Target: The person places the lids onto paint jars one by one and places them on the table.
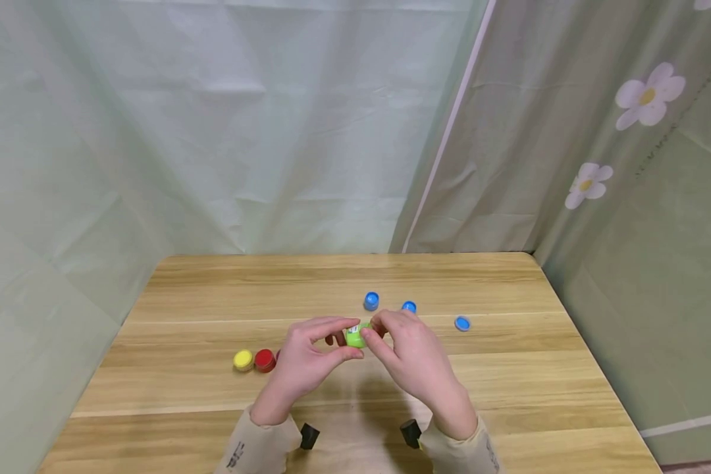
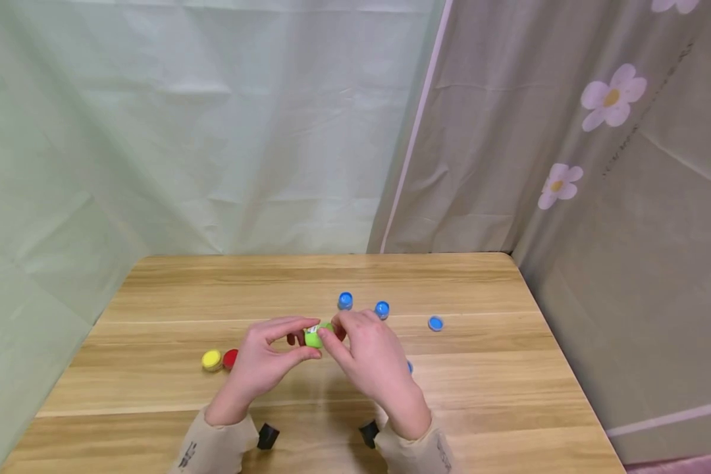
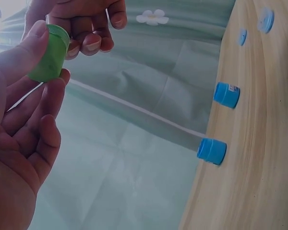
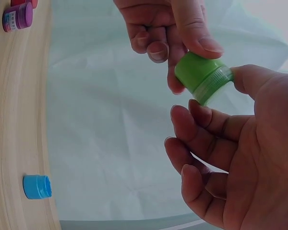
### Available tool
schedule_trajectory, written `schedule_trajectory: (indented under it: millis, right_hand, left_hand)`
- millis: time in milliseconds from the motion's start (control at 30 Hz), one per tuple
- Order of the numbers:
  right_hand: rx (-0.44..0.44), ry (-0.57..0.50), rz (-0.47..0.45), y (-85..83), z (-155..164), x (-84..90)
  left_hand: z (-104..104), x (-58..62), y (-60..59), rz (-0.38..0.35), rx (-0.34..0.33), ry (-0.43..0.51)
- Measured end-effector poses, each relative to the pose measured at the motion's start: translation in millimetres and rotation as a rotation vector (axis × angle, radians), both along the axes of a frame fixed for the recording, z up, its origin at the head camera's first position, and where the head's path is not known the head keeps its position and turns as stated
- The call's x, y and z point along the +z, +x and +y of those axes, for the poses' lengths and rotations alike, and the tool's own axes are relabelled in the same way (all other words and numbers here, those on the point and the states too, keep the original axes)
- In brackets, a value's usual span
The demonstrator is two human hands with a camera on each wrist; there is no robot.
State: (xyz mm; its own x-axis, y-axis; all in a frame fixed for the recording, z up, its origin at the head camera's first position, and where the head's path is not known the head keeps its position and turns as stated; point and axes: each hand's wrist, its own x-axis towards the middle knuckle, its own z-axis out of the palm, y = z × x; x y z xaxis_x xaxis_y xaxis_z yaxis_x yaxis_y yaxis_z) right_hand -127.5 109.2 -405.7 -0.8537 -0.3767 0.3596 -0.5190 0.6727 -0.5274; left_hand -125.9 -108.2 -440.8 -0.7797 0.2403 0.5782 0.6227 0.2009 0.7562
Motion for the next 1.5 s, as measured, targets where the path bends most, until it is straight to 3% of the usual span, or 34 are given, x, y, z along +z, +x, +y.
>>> schedule_trajectory:
  millis: [367,600,700,800,967,1200,1300,1500]
  right_hand:
    - [-0.015,-0.111,-0.055,0.9,-1,2.4]
    - [-0.037,-0.281,-0.023,-3.2,11,2.5]
    - [-0.048,-0.33,0.001,-6.7,17,3.2]
    - [-0.063,-0.338,0.013,-9.0,22,3.7]
    - [-0.079,-0.29,0.006,-10.1,33,1.7]
    - [-0.086,-0.21,-0.04,-10.3,45,-4.7]
    - [-0.102,-0.181,-0.055,-10.1,49,-8.5]
    - [-0.128,-0.129,-0.061,-9.0,58,-15.1]
  left_hand:
    - [-1,3.1,-0.7,-0.097,0.097,-0.016]
    - [-7,5.5,-3.9,-0.236,0.09,0.119]
    - [-14,4.0,-5.3,-0.28,0.104,0.127]
    - [-25,0.0,-6.9,-0.316,0.147,0.046]
    - [-42,-7.8,-7.7,-0.388,0.211,-0.179]
    - [-58,-25.8,-7.1,-0.465,0.228,-0.437]
    - [-61,-32.9,-8.0,-0.473,0.237,-0.492]
    - [-64,-41.9,-9.0,-0.412,0.288,-0.579]
